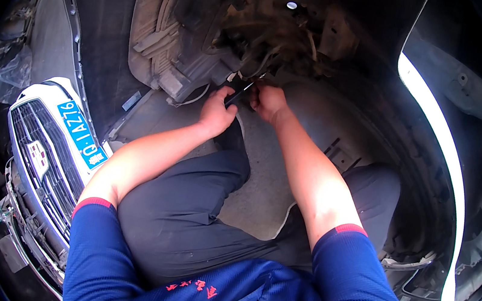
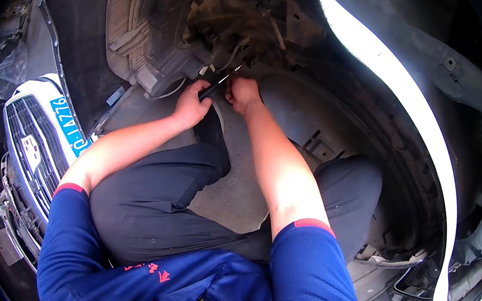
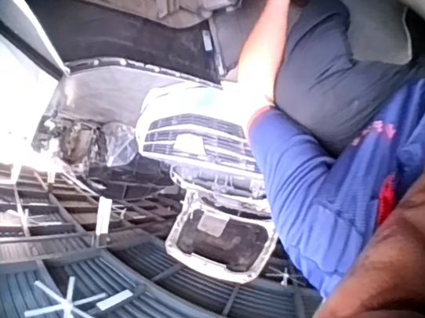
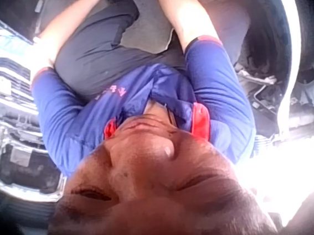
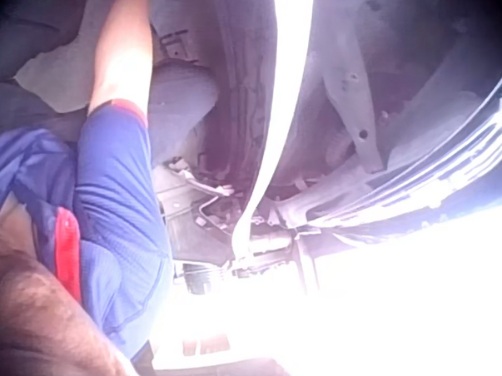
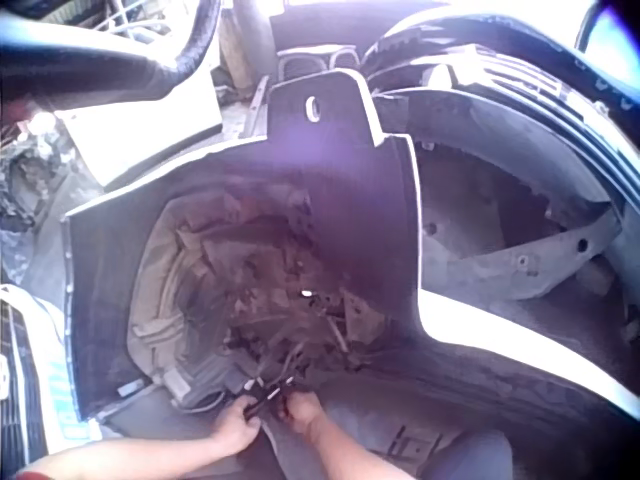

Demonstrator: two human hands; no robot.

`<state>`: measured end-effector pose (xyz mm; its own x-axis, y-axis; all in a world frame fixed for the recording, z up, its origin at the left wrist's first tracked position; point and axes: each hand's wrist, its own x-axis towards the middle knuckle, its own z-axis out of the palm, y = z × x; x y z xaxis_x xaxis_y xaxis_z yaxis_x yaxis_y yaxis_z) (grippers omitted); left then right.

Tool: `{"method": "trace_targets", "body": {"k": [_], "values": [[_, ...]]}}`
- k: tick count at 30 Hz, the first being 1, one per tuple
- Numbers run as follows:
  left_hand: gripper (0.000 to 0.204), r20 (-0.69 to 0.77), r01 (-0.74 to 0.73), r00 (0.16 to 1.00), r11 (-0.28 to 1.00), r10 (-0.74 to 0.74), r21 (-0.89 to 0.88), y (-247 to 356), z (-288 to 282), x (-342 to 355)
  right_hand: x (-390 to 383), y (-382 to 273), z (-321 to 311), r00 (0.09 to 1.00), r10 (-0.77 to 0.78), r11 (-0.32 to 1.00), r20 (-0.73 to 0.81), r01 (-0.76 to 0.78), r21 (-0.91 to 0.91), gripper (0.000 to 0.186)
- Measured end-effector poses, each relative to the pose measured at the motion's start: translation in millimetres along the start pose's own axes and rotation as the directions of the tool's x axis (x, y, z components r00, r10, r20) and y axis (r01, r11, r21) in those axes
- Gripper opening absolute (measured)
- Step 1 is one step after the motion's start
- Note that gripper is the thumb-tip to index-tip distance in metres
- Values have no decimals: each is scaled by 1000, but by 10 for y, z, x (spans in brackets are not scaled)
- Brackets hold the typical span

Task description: The person uses a tool to unscrew and remove a plastic component from the inside of a car bumper.

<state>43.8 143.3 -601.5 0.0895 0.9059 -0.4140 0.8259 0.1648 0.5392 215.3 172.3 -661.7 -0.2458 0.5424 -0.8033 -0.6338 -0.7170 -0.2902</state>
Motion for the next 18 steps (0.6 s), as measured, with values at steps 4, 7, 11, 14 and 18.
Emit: {"method": "trace_targets", "body": {"k": [4, 7, 11, 14, 18], "values": [[40, -14, 96, 995, 995, -96, 15, -72, 51, 21, -325, 24, -38, 998, 39, 987, -57, -48, -156, 16], [38, -55, 43, 998, 997, -40, 57, -43, 143, 95, -602, -79, -283, 998, 67, 923, -10, -66, -379, 16], [42, 79, 62, 994, 993, -70, 97, -150, 164, 171, -1149, -277, -384, 992, 126, 632, 12, -72, -771, 23], [36, 10, -144, 990, 985, 143, 92, -392, 68, 242, -1555, -341, -375, 980, 131, 599, 153, 45, -800, 24], [33, 920, 896, 390, 220, 23, -385, -283, -157, 497, -1683, -404, -512, 983, 186, 609, 11, -107, -786, 24]]}}
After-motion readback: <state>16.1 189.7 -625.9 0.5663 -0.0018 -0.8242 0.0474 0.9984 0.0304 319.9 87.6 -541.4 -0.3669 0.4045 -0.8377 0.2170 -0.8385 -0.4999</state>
